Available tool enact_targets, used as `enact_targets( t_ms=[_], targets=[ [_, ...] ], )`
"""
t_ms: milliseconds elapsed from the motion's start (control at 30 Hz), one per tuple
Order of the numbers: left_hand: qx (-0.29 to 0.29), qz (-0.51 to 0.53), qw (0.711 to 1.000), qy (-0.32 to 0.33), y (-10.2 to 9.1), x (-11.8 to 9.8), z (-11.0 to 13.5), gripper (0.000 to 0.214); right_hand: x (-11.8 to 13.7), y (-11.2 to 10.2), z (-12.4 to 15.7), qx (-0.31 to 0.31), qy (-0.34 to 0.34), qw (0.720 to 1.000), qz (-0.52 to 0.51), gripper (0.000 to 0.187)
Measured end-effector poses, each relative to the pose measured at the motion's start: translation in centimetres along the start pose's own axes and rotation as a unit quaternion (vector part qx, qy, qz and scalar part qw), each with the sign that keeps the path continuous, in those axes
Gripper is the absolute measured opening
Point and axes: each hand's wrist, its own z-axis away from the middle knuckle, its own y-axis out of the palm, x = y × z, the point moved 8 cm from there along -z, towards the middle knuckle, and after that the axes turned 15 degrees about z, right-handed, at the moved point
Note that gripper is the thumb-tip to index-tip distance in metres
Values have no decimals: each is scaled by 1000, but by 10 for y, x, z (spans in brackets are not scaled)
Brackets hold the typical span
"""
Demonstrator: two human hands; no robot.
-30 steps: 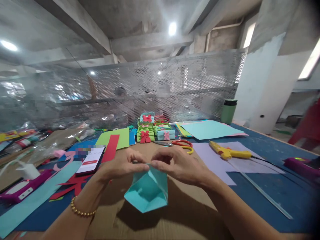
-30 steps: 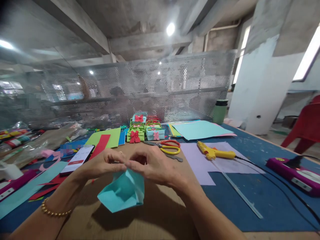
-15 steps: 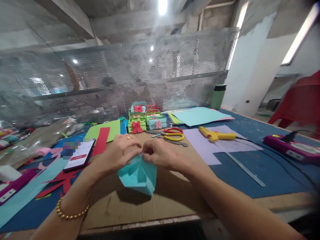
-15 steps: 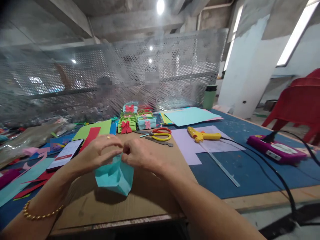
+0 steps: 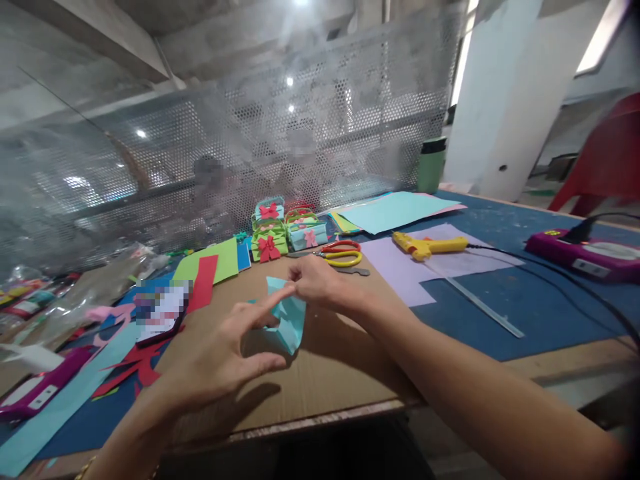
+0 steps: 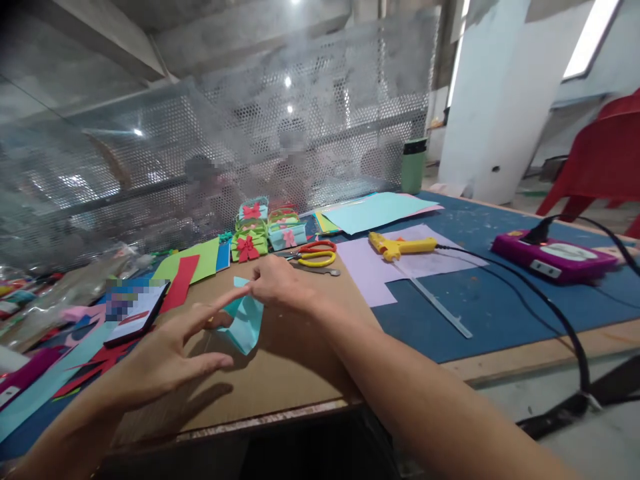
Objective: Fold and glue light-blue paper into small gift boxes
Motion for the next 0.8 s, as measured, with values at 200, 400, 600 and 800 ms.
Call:
enact_targets(
  t_ms=[200,400,600,800],
  targets=[
    [2,55,998,-32,6,3,-13,85,-3,-4,-1,-14,1,1000,6,13],
    [23,120,989,-77,9,13,-10,84,-1,-2,-1,-17,-3,1000,4,16],
    [26,193,973,-125,16,6,-19,100,-1,-5,-2,-44,-5,999,1,20],
    [2,133,981,-141,16,-8,-27,100,-4,-2,-6,-66,-12,998,-1,18]
  ],
)
